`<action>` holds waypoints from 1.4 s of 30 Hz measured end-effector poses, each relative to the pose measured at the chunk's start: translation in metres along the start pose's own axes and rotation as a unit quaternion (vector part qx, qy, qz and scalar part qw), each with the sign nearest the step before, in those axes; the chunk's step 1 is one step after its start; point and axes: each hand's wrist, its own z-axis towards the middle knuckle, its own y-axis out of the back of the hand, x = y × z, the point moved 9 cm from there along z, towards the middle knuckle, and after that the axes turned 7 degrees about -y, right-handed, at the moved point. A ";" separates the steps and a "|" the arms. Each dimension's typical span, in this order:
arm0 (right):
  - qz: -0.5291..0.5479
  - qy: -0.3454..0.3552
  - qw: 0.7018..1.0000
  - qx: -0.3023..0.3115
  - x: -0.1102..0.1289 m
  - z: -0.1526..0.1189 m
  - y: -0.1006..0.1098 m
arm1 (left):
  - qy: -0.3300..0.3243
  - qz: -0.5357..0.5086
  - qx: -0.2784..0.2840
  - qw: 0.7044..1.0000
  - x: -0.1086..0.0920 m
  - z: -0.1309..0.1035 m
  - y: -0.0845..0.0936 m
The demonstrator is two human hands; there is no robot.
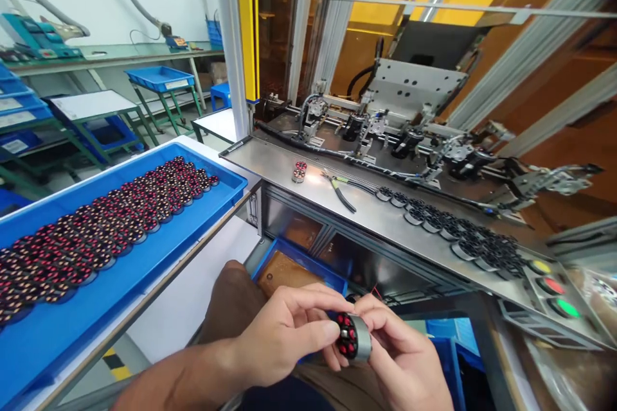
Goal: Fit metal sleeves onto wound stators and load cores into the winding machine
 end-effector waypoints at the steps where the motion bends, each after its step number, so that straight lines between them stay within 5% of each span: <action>1: 0.002 -0.004 1.000 0.004 -0.003 0.000 -0.001 | 0.005 0.002 -0.006 1.000 0.001 0.001 0.001; 8: -0.024 0.001 1.000 0.007 -0.001 -0.001 -0.006 | 0.032 0.001 -0.050 0.998 0.012 0.001 0.015; 17: -0.097 0.057 0.991 -0.077 0.024 -0.004 0.002 | 0.073 -0.174 -0.038 0.981 0.035 0.001 0.015; 29: -0.103 0.129 0.982 -0.087 0.043 -0.010 0.010 | 0.020 -0.043 0.023 0.999 0.023 0.010 0.011; 33: -0.082 0.093 0.989 -0.083 0.034 -0.009 0.013 | 0.013 -0.045 0.030 0.998 0.023 0.011 0.005; 42: 0.075 0.084 0.988 -0.110 0.009 -0.012 0.025 | -0.037 -0.008 -0.034 0.999 0.009 0.014 0.017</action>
